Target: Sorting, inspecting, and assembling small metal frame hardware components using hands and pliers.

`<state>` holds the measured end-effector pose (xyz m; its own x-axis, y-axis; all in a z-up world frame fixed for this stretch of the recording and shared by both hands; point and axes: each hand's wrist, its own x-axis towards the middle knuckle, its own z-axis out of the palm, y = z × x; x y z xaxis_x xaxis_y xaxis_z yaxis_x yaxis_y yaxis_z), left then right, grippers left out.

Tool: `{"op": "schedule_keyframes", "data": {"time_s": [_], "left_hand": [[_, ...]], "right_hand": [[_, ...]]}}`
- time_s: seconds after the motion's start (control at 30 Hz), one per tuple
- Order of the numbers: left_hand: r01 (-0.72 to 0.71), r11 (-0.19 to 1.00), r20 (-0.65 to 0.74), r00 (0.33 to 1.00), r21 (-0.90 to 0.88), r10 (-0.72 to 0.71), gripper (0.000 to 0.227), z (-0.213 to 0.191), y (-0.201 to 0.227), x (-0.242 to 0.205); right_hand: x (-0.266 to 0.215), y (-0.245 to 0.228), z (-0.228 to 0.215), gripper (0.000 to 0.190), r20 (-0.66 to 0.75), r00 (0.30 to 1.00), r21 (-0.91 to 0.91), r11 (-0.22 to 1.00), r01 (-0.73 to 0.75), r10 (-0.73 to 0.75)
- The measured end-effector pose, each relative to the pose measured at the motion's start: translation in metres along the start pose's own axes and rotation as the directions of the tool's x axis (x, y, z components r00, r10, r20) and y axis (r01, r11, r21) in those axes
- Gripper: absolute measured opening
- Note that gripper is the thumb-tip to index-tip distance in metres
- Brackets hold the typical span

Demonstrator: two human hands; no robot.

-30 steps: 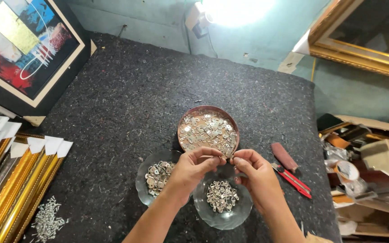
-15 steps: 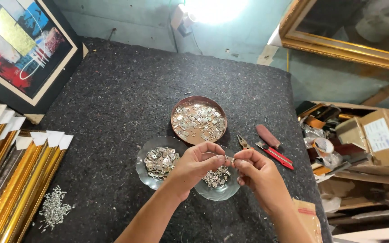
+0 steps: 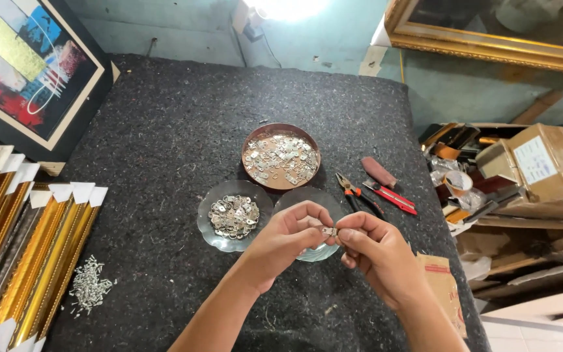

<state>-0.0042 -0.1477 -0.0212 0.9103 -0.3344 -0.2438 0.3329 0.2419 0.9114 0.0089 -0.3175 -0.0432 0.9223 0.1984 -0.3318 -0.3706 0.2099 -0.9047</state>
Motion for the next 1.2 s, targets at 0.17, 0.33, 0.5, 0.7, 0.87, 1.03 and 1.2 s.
{"op": "schedule_keyframes", "data": {"time_s": [0.17,0.33,0.5,0.7,0.87,1.03,1.2], "left_hand": [[-0.224,0.955,-0.060,0.969,0.197,0.240,0.012,0.006,-0.006,-0.016],[-0.327,0.873,-0.136,0.908,0.363,0.396,0.013,0.006,-0.011,-0.025],[-0.651,0.117,0.227,0.419,0.750,0.879,0.006,-0.001,-0.011,-0.029],[-0.439,-0.302,0.444,0.266,0.846,0.856,0.005,0.005,0.003,-0.039],[-0.394,-0.371,0.500,0.303,0.841,0.811,0.006,0.007,0.004,-0.037],[-0.415,-0.262,0.421,0.357,0.871,0.834,0.007,0.015,0.003,-0.032],[-0.460,0.001,0.293,0.568,0.888,0.769,0.024,0.023,0.009,-0.031]], "right_hand": [[-0.006,0.001,0.000,0.007,0.025,0.998,0.012,0.999,0.049,-0.049],[-0.014,-0.006,0.005,0.009,0.041,0.992,-0.041,0.992,0.122,-0.120],[-0.023,-0.018,0.008,0.013,0.073,0.984,-0.216,0.960,0.177,-0.165],[-0.032,-0.028,0.014,0.010,0.076,0.969,-0.377,0.893,0.246,-0.235],[-0.039,-0.034,0.019,0.007,0.033,0.964,-0.409,0.877,0.253,-0.262],[-0.045,-0.037,0.020,0.014,-0.023,0.934,-0.456,0.835,0.307,-0.355],[-0.041,-0.031,0.007,0.023,0.055,0.866,-0.463,0.756,0.463,-0.497]]}}
